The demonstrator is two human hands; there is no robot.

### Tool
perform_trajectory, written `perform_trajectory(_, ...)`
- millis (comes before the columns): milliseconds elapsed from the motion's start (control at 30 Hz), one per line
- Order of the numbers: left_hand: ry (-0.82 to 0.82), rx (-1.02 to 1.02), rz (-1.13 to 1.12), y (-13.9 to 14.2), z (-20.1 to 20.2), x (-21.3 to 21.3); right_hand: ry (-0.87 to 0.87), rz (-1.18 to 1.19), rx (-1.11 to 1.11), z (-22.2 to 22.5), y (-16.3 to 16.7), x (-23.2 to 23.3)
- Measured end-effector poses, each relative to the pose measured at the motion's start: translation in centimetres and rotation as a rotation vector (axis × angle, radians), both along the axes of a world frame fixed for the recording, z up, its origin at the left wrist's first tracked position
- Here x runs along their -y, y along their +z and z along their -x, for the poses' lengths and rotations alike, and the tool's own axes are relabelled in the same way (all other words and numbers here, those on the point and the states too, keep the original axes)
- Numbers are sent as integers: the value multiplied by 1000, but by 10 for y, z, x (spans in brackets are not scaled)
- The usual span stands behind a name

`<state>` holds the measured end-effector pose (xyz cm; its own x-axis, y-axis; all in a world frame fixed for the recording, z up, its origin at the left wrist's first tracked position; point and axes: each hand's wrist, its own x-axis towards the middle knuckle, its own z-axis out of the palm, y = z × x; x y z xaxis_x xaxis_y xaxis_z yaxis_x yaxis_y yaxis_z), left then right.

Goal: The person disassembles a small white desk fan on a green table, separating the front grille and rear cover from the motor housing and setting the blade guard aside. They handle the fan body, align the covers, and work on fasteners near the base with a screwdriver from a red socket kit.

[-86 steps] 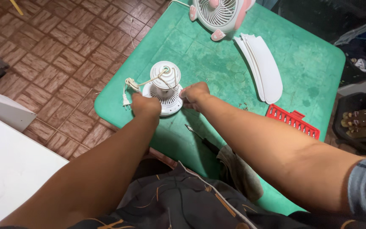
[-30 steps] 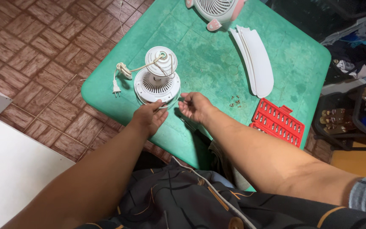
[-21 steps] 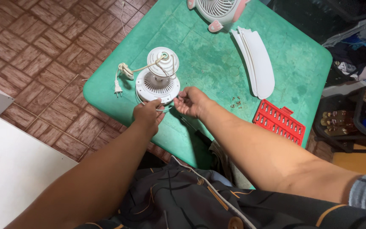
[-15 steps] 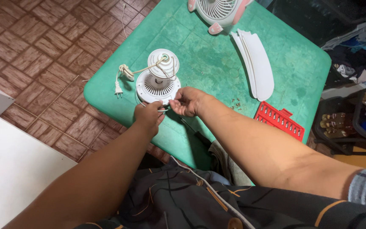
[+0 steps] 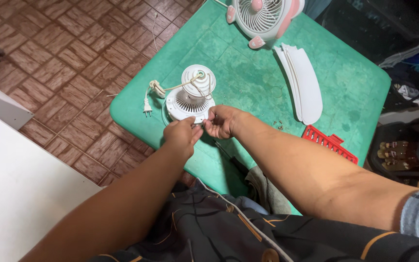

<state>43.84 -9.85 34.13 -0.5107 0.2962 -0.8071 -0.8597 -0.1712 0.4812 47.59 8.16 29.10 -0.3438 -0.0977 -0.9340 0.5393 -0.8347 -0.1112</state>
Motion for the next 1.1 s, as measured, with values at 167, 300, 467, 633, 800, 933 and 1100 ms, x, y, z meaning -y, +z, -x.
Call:
perform_trajectory(167,-19,93,-221,-49,5,0,-11,-195,-74,-20,-10,1)
perform_trajectory(300,-66,142,-290,-64,3,-6,-55,-285,-133,-44,-15,16)
perform_trajectory(467,-97,144,-182,-60,0,-4,-170,-337,-110,-55,-10,22)
perform_trajectory(633,-70,161,-218,-66,-2,-4,-60,-689,-63,-79,-19,10)
perform_trajectory(800,-107,229,-294,-71,-1,-9,-205,-422,71,-99,-34,-6)
perform_trajectory(933,-647,-9,144,-58,22,19,-220,-587,127,-107,-23,1)
perform_trajectory(1100,-910,-1045,956,-50,64,67,313,-1251,95,-113,1,14)
